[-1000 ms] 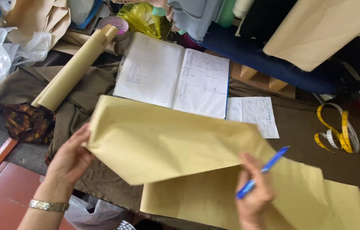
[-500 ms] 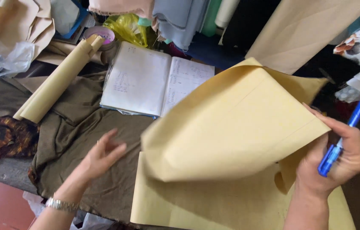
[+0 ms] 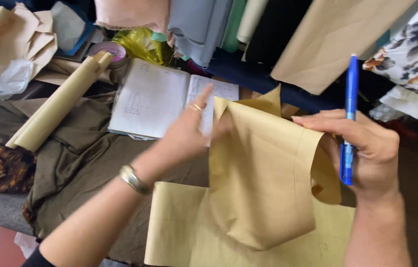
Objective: The person uses a yellow ruler and a blue pen to draw lines on a large beige pattern paper laid out on a work table. They measure and mark the paper, then fold and unfold sections of the pattern to align it correctly.
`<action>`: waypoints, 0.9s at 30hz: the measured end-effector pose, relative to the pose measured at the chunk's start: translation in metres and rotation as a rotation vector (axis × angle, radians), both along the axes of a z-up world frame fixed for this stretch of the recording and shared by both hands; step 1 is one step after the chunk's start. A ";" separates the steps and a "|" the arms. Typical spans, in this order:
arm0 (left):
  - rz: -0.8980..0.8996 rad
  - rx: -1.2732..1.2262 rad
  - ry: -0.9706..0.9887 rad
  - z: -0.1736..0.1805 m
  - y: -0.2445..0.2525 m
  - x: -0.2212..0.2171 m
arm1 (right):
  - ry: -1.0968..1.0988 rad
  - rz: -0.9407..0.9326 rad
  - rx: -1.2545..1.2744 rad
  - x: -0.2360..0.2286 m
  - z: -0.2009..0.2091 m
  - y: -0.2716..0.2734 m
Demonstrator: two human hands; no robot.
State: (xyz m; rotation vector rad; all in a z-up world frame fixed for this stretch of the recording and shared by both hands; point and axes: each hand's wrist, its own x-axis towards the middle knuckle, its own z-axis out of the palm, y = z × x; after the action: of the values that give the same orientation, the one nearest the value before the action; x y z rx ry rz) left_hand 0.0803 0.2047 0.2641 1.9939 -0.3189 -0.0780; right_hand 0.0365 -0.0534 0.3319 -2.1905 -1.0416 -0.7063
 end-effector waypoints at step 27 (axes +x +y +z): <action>-0.231 0.450 -0.786 0.058 0.034 0.083 | -0.245 -0.228 -0.071 -0.045 -0.012 0.007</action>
State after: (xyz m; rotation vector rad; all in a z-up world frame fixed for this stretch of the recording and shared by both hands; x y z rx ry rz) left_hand 0.1628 0.2390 0.3222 2.3519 -1.1135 0.5459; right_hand -0.0081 -0.0463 0.3198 -2.3515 -0.9547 -1.0777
